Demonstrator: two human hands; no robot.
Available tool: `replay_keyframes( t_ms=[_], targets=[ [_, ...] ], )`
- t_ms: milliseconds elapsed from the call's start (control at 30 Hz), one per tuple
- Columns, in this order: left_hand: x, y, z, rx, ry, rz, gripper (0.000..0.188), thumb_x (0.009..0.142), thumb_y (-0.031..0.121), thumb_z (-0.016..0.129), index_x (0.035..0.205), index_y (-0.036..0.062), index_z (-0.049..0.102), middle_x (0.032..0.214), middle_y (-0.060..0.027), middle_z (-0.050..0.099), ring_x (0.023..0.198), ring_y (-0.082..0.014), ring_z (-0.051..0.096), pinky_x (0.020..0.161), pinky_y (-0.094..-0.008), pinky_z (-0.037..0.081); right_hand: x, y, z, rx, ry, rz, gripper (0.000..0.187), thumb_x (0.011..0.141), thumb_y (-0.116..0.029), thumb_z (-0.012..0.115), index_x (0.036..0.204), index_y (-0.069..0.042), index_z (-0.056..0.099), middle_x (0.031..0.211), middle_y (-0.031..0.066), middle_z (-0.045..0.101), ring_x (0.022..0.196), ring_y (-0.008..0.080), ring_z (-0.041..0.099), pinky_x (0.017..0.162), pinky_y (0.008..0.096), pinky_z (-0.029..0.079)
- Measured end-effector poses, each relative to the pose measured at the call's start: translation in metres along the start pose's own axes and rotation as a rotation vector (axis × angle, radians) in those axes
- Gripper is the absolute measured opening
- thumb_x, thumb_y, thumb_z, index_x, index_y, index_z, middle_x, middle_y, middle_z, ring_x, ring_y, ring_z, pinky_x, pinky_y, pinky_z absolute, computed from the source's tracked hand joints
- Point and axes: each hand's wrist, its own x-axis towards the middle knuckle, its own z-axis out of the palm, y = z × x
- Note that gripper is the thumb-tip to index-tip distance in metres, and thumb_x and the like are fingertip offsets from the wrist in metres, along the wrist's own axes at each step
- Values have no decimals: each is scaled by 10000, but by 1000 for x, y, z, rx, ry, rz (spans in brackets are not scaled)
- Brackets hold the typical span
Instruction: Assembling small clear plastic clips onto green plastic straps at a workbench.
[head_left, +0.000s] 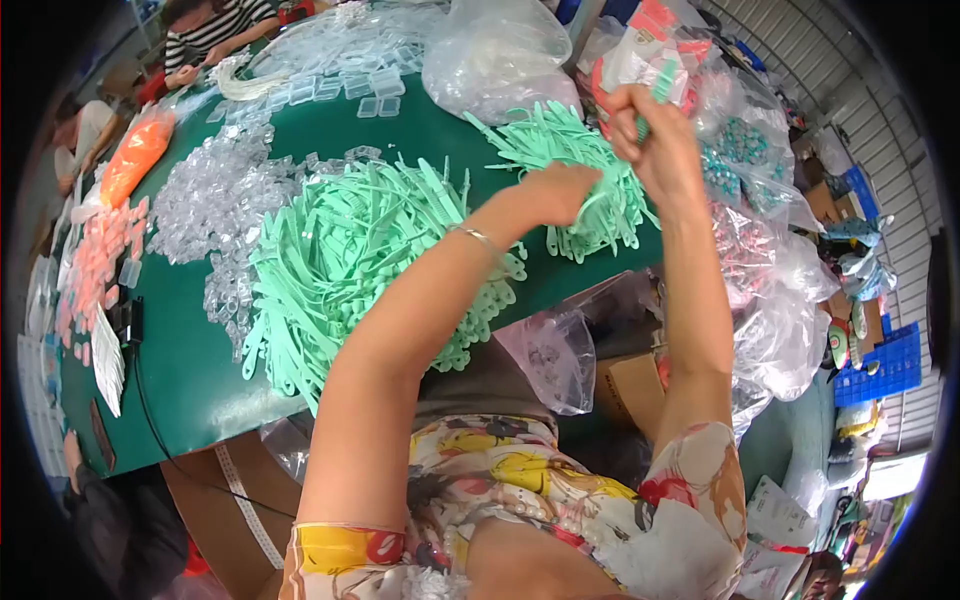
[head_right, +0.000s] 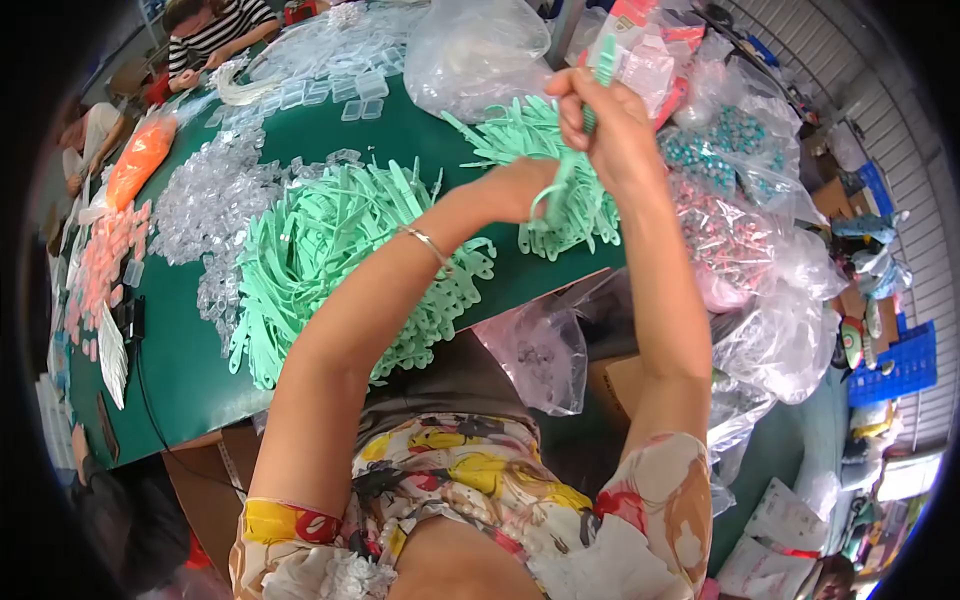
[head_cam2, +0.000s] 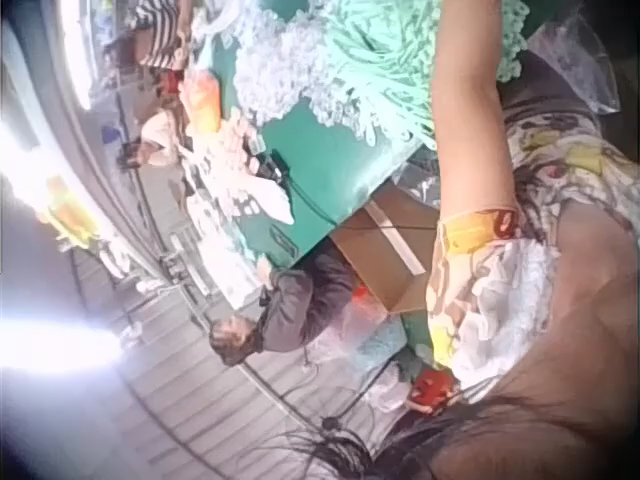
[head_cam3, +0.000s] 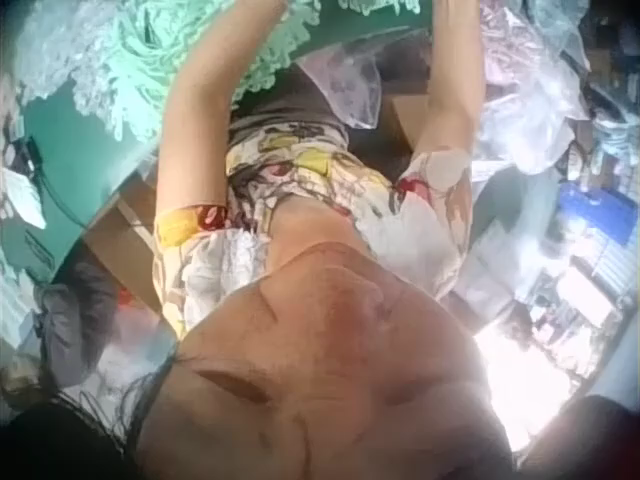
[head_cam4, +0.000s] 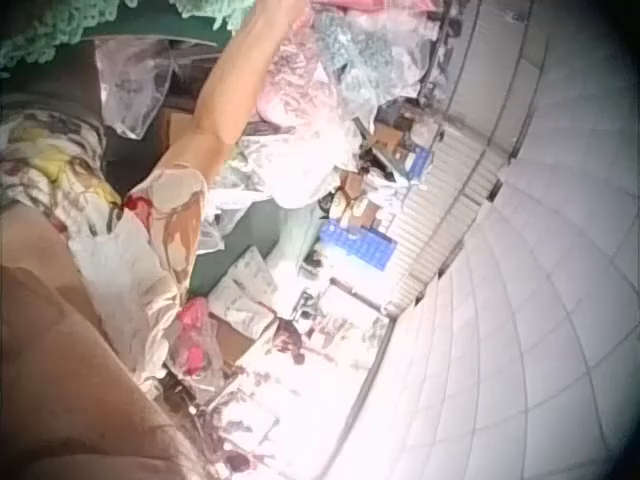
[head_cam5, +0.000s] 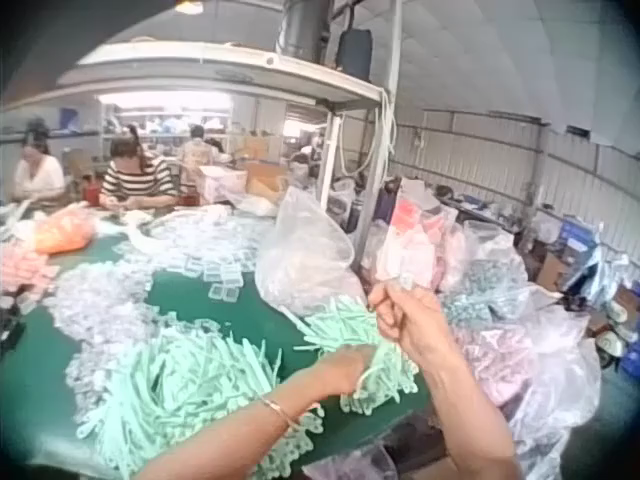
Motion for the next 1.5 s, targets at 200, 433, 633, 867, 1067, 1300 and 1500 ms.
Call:
replay_keyframes(
  t_ms=[200,433,633,867,1067,1300,1500],
  targets=[
    [-37,15,-59,405,32,-173,370,718,99,501,1082,95,567,1036,-136,584,922,-306,568,794,-373,460,-35,16,11,53,-59,337,229,880,-187,441,870,15,549,566,-29,400,420,50,304,391,198,223],
    [-103,-45,-111,322,357,-212,213,718,83,488,865,85,642,852,-142,622,830,-314,588,723,-391,480,-8,128,74,-712,-168,194,248,680,-245,657,718,-10,590,605,36,534,532,124,477,512,279,392],
    [-152,-52,-85,502,329,-73,201,767,148,526,939,134,630,920,-91,623,858,-297,581,727,-384,461,8,157,91,-634,-159,295,243,657,-215,660,739,7,599,657,62,577,605,125,528,569,259,420],
    [-179,-42,-65,647,222,-47,219,789,259,531,990,215,607,1048,1,555,1014,-209,498,881,-431,346,-13,102,87,353,18,398,125,810,-159,524,865,-57,477,591,-14,439,492,62,354,438,209,264],
    [-181,-47,-61,694,216,-117,195,778,277,541,942,229,634,1044,7,552,991,-214,504,888,-457,335,-13,30,100,584,-203,31,135,865,-202,454,818,-76,438,520,-53,293,498,65,273,462,224,223],
    [-191,-66,-147,406,750,-87,240,714,250,628,896,93,632,956,-97,604,921,-284,542,807,-375,424,-19,32,94,522,-149,41,159,890,-205,421,817,-65,400,510,-38,297,487,72,265,472,219,227],
    [-310,-213,-250,687,951,-938,543,736,561,506,1142,201,546,1249,-113,453,1144,-332,403,952,-414,324,-24,65,81,466,-106,208,166,883,-214,438,828,-58,421,494,-32,284,470,78,256,463,222,226]
  ],
)
